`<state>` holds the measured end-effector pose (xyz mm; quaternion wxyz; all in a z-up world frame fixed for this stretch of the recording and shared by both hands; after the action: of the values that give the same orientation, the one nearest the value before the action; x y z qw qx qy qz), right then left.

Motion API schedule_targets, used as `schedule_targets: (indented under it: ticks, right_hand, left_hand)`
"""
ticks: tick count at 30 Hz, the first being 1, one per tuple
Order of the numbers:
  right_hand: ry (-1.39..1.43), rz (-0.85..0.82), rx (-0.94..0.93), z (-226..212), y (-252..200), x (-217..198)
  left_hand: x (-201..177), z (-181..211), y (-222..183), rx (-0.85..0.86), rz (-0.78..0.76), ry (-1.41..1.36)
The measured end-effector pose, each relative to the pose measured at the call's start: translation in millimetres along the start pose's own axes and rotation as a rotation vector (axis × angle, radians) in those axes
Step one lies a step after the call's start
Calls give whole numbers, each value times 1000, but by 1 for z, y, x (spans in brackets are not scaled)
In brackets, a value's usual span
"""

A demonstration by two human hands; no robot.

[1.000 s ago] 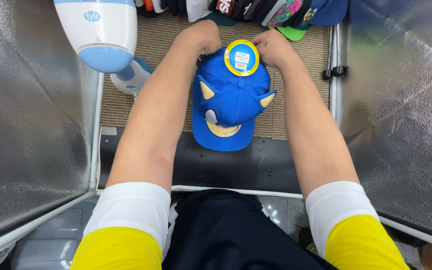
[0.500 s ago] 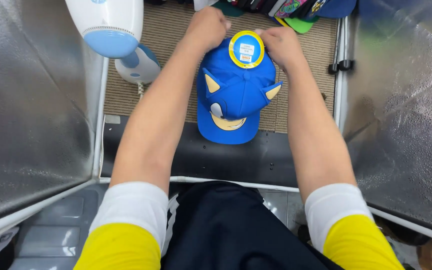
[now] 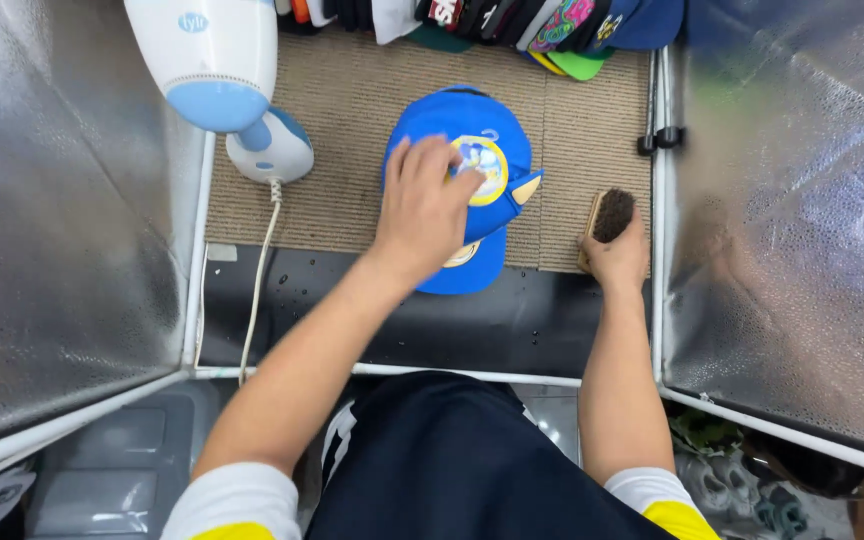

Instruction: Brushing and steaming a blue Sonic the Hedgehog themed baseball cap to clean or restore it.

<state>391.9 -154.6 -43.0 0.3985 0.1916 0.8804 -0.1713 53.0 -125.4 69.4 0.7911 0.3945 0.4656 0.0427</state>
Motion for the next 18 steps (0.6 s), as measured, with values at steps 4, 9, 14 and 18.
schedule_targets:
  ticks: [4, 9, 14, 18]
  right_hand:
    - [-43, 35, 107, 42, 35, 17]
    - [1546, -262, 21, -101, -21, -18]
    - [1404, -555, -87, -170, -7, -13]
    - [1048, -653, -243, -207, 2, -8]
  left_hand:
    - [9, 10, -39, -38, 47, 19]
    - [13, 9, -48, -37, 206, -11]
    - [13, 10, -45, -48, 200, 24]
    - [12, 13, -44, -42, 196, 84]
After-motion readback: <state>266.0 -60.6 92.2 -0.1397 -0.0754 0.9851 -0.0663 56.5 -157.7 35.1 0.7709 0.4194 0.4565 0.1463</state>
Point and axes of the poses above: each hand's wrist, its own y-axis towards the middle knuckle, its own x-axis out of the palm, z = x × y, the point moved 4 cm from there along y, towards the middle knuckle, and after that the axes turned 9 degrees about y, right-handed, at the moved point
